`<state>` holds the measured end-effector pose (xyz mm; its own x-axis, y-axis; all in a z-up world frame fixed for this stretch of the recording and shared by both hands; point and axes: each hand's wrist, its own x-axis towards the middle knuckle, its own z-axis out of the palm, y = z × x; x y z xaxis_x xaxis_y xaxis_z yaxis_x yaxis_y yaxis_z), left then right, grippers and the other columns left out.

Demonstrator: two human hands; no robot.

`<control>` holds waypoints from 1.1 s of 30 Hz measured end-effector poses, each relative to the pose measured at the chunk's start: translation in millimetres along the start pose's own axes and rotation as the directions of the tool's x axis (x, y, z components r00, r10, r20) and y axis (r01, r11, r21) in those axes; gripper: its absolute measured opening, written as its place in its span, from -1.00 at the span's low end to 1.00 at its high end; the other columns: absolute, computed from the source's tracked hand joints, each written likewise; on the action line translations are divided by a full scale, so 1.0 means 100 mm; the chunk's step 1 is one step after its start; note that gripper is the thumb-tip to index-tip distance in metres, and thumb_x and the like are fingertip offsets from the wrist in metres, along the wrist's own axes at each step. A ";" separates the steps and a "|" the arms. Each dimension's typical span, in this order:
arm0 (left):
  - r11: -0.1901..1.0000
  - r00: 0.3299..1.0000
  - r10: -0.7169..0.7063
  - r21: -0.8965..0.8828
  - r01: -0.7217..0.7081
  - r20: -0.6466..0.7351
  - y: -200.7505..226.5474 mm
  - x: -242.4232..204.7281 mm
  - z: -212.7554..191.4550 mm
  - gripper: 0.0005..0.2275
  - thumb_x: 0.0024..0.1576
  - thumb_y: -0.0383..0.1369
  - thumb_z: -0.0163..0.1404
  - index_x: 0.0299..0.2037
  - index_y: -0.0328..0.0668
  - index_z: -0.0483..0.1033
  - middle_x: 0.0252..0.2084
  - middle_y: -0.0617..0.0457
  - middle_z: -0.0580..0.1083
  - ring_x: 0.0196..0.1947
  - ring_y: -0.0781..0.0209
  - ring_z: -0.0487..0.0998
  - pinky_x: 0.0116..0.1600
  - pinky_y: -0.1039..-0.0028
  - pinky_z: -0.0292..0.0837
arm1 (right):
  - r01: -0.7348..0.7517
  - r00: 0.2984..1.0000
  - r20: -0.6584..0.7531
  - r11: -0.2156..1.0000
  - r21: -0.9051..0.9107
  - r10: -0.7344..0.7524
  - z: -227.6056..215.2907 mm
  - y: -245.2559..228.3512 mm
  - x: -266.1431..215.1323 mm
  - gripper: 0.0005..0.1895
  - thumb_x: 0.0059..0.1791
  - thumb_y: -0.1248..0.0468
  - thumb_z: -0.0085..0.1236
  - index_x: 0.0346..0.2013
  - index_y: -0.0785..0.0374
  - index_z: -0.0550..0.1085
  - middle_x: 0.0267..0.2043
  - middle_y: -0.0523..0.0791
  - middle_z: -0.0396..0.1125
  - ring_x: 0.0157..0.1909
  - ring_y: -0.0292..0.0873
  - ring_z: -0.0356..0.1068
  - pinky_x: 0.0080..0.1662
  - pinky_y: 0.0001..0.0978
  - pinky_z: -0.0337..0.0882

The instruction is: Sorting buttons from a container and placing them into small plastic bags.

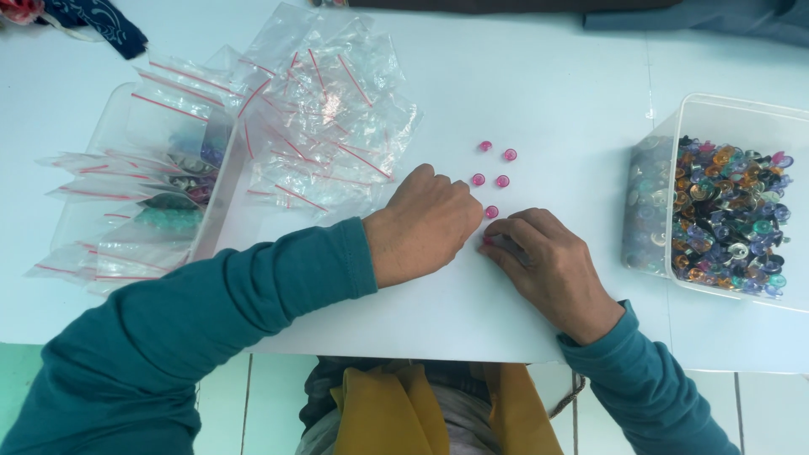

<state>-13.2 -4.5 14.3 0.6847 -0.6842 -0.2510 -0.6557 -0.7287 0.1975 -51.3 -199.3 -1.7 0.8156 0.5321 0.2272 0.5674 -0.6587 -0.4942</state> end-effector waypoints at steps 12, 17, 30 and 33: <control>0.982 0.998 -0.007 0.188 0.018 -0.060 0.52 0.42 -0.66 -0.76 0.12 -0.53 0.00 -0.45 0.22 0.47 -0.45 0.19 0.50 -0.44 0.08 0.56 -0.26 0.26 0.25 | 0.063 0.973 -0.222 0.998 -0.002 -0.062 -0.90 0.12 -0.35 -0.83 -0.02 0.41 0.34 -0.16 0.39 0.59 -0.17 0.06 0.43 -0.29 -0.08 0.42 -0.15 -0.29 0.52; 0.988 0.954 0.152 0.006 -0.156 -0.260 0.88 1.32 -0.73 -0.85 0.18 -0.55 0.03 -0.36 -0.02 0.53 -0.43 0.06 0.53 -0.44 -0.02 0.58 -0.28 0.11 0.45 | -0.157 0.943 -0.313 0.981 -0.115 0.115 -1.44 0.63 -0.56 -0.87 0.06 0.49 0.40 -0.11 0.47 0.62 -0.11 0.09 0.47 -0.22 -0.07 0.40 -0.14 -0.30 0.43; 0.987 0.902 0.143 0.130 -0.097 -0.407 1.35 2.67 0.04 -0.83 0.18 -0.52 0.02 -0.27 0.03 0.64 -0.32 0.05 0.60 -0.30 0.04 0.61 -0.21 0.20 0.54 | -0.297 0.955 -0.139 0.878 -0.375 0.263 -1.52 1.95 -0.57 -0.74 0.06 0.41 0.11 -0.01 0.27 0.66 -0.13 0.05 0.48 -0.22 0.18 0.47 -0.19 -0.02 0.44; 0.983 0.887 0.158 0.152 -0.101 -0.434 1.36 2.68 0.10 -0.81 0.15 -0.53 0.05 -0.38 0.08 0.62 -0.36 0.08 0.57 -0.34 0.07 0.59 -0.22 0.23 0.51 | -0.407 0.907 -0.050 0.839 -0.361 0.418 -1.50 1.88 -0.43 -0.62 -0.06 0.49 0.04 -0.06 0.13 0.64 -0.11 -0.03 0.45 -0.24 0.19 0.43 -0.36 0.00 0.34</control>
<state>78.0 -287.1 -35.4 0.6419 -0.7347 0.2195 -0.7620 -0.6431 0.0755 37.2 -425.4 21.6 0.9827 0.1804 0.0416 0.1851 -0.9613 -0.2043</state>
